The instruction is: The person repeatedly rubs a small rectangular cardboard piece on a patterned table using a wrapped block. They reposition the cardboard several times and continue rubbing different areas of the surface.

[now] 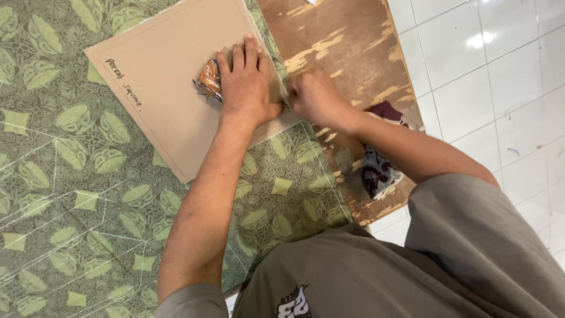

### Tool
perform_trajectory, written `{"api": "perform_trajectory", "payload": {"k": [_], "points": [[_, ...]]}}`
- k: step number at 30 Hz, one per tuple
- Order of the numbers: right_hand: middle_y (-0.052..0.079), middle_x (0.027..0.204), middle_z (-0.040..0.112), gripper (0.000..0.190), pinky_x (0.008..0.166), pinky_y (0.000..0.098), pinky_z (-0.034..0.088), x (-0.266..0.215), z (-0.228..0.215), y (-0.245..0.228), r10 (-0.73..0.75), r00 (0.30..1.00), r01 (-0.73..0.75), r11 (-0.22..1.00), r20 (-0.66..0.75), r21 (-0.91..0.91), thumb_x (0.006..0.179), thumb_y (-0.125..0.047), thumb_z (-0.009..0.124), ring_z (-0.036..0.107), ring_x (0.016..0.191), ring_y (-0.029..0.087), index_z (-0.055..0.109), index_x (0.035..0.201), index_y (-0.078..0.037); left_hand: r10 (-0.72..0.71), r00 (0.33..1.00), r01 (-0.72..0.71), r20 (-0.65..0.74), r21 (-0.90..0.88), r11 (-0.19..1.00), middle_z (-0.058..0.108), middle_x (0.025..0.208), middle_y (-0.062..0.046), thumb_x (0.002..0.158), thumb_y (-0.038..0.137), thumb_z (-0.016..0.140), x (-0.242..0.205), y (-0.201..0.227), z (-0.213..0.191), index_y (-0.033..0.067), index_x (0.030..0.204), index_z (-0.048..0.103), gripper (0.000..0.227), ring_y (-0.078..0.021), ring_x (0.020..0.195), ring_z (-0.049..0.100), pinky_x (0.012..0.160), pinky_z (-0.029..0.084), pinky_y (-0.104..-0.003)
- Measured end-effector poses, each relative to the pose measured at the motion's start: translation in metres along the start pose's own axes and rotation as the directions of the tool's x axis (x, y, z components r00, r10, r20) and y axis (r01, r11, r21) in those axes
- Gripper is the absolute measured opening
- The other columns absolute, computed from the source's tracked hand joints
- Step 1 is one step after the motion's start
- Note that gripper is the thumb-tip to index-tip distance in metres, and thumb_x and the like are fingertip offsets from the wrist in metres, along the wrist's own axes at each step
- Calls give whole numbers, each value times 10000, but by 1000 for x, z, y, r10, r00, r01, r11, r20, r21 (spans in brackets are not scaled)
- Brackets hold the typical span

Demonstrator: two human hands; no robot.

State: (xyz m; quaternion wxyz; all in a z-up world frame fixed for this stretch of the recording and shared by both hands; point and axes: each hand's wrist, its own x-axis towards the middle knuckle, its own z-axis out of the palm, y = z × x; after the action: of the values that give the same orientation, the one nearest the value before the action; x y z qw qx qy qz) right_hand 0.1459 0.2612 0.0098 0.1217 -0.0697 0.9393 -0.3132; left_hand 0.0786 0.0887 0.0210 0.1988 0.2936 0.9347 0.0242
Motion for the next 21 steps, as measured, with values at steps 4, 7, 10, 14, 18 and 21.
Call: {"api": "perform_trajectory", "payload": {"k": [4, 7, 10, 14, 18, 21], "points": [[179, 791, 716, 115, 627, 413, 581, -66, 2, -3, -74, 997, 74, 997, 35, 11, 762, 74, 623, 701, 659, 295, 719, 782, 13, 3, 1000, -3, -25, -32, 999, 215, 1634, -249, 544, 652, 912, -1, 1, 5, -12, 1533, 351, 1317, -423, 1504, 208, 1180, 105, -690], [121, 781, 745, 105, 639, 360, 581, -95, -6, -4, -89, 995, 83, 991, 54, 103, 832, 27, 666, 708, 634, 215, 750, 806, -31, -19, 1000, 18, -25, -37, 999, 197, 1646, -230, 543, 650, 906, 0, 3, 7, 15, 1542, 345, 1311, -405, 1516, 182, 1190, 79, -677], [85, 850, 742, 104, 520, 300, 565, -108, -26, 1, 287, 958, -267, 897, -4, 353, 916, -26, 661, 679, 641, 155, 763, 906, -39, -18, 998, 18, -57, 4, 1000, 203, 1650, -232, 622, 641, 869, -8, 7, 16, 45, 1546, 358, 1211, -399, 1531, 163, 1214, 60, -652], [89, 839, 716, 84, 594, 267, 555, -126, -43, 4, 404, 910, -210, 646, -95, 734, 1000, -55, 649, 654, 672, 133, 716, 1021, -10, 16, 956, -12, -292, 14, 1000, 269, 1655, -229, 840, 571, 785, -40, 14, 36, 67, 1541, 406, 943, -426, 1529, 213, 1236, 86, -641], [85, 891, 705, 88, 616, 277, 561, -149, -44, 8, 511, 859, -281, 516, -27, 809, 1001, -60, 616, 673, 730, 142, 683, 1044, -23, -325, 862, 232, -389, -267, 935, 366, 1594, -267, 972, 494, 729, -111, -6, 52, 15, 1560, 400, 827, -453, 1473, 319, 1215, 203, -630], [77, 881, 688, 92, 624, 309, 583, -162, -41, 15, 531, 847, -181, 239, 28, 954, 932, -30, 599, 690, 750, 165, 663, 998, -33, -613, 712, 471, -343, -415, 779, 401, 1569, -200, 966, 441, 756, -160, -29, 51, 82, 1505, 396, 742, -418, 1451, 404, 1166, 353, -601]]}}
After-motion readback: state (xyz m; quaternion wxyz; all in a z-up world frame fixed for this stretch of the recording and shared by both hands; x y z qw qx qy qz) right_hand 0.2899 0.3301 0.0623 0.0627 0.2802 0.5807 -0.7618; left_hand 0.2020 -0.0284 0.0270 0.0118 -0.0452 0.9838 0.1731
